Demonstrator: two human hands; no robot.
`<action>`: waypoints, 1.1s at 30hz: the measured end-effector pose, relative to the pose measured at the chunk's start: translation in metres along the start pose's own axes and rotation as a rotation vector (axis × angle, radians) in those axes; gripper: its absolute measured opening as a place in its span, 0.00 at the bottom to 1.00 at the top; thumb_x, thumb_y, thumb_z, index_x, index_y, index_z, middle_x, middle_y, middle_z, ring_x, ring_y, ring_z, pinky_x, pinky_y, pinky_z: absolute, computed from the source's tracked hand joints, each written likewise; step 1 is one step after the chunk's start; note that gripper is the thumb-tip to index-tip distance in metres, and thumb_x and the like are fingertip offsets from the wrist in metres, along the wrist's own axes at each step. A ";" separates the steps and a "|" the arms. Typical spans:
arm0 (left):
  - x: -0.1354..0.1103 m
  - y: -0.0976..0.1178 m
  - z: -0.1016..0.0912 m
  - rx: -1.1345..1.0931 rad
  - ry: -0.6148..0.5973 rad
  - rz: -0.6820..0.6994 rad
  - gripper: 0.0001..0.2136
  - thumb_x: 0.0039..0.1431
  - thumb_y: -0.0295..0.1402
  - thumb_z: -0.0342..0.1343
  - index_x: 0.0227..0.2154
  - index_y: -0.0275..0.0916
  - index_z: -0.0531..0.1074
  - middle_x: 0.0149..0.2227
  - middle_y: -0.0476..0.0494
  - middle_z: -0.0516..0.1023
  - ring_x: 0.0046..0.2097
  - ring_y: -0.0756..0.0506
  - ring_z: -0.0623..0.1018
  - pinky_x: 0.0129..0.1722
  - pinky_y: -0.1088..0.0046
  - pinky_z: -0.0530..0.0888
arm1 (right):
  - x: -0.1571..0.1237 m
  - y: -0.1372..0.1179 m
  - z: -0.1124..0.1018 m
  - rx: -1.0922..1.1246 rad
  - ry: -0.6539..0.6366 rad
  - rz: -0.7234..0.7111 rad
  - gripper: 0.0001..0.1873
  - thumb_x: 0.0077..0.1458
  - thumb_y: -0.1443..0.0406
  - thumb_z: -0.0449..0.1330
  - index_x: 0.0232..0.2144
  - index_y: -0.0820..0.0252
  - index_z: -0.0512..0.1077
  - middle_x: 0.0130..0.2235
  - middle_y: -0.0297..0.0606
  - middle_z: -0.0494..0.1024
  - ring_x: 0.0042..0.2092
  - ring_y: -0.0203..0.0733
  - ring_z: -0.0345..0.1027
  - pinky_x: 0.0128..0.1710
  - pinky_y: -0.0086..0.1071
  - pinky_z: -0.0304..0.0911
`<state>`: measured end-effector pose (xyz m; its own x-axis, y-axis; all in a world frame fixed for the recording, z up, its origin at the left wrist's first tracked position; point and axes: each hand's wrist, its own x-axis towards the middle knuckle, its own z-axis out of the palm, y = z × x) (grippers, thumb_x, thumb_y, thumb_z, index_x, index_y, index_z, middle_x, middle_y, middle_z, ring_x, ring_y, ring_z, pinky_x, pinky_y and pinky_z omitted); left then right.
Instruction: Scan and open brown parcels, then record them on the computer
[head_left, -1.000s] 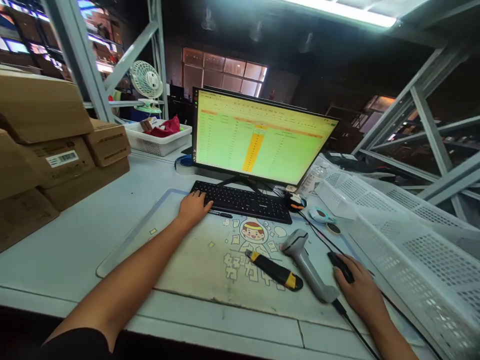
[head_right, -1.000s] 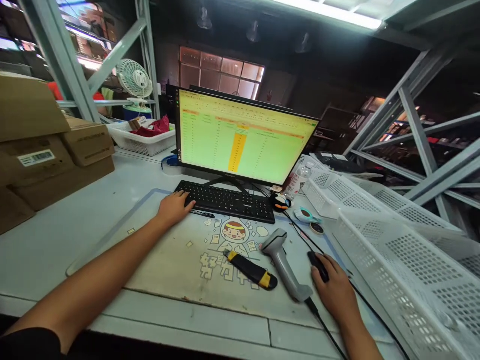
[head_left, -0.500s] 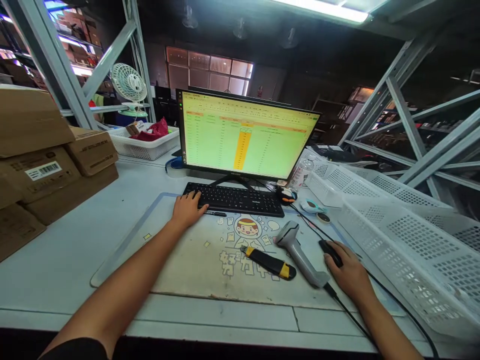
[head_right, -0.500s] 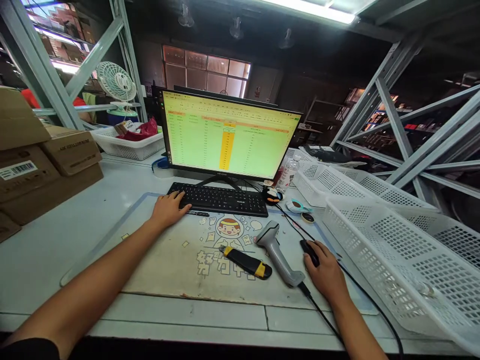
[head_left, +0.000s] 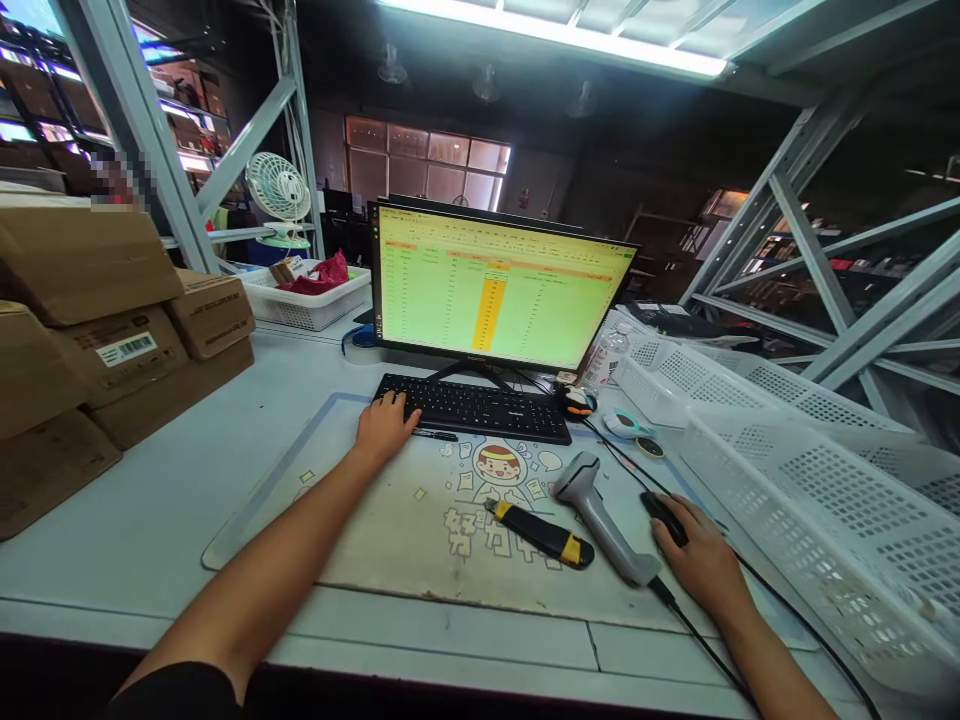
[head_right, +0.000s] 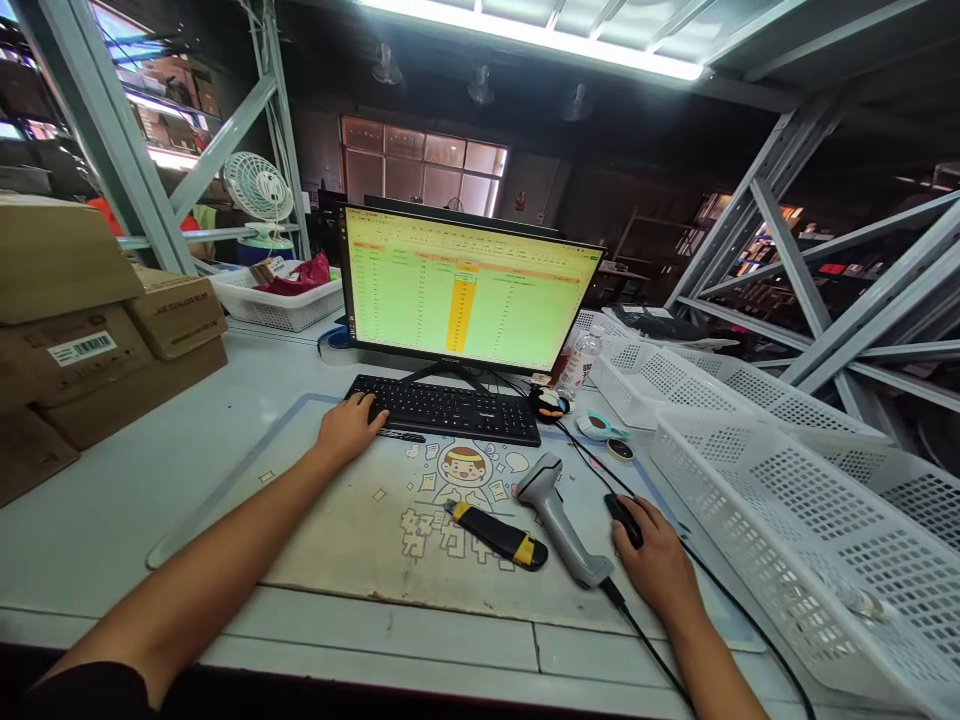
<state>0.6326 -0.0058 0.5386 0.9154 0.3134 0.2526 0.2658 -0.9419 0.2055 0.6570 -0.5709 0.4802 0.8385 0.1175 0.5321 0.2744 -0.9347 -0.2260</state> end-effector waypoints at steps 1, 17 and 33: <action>0.000 0.000 0.000 -0.003 0.001 -0.001 0.26 0.75 0.45 0.47 0.66 0.35 0.71 0.67 0.30 0.72 0.62 0.32 0.77 0.58 0.57 0.76 | 0.000 0.001 0.001 -0.003 0.001 0.001 0.30 0.63 0.46 0.52 0.57 0.55 0.77 0.59 0.48 0.79 0.59 0.55 0.76 0.63 0.52 0.70; 0.001 0.000 0.000 -0.014 -0.007 0.008 0.21 0.75 0.43 0.48 0.61 0.36 0.74 0.64 0.32 0.75 0.61 0.34 0.75 0.55 0.59 0.75 | 0.004 0.005 0.001 -0.010 -0.011 0.021 0.33 0.61 0.43 0.50 0.56 0.54 0.77 0.58 0.47 0.80 0.57 0.57 0.76 0.61 0.52 0.71; 0.002 -0.002 0.005 -0.004 0.002 0.032 0.23 0.75 0.43 0.50 0.63 0.35 0.73 0.67 0.30 0.72 0.64 0.33 0.72 0.57 0.57 0.76 | 0.004 0.009 0.004 -0.013 -0.006 -0.019 0.33 0.63 0.44 0.50 0.56 0.57 0.77 0.59 0.49 0.80 0.58 0.57 0.77 0.63 0.54 0.70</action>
<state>0.6354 -0.0038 0.5338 0.9226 0.2836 0.2614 0.2354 -0.9509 0.2009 0.6641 -0.5773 0.4774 0.8360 0.1374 0.5312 0.2842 -0.9366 -0.2051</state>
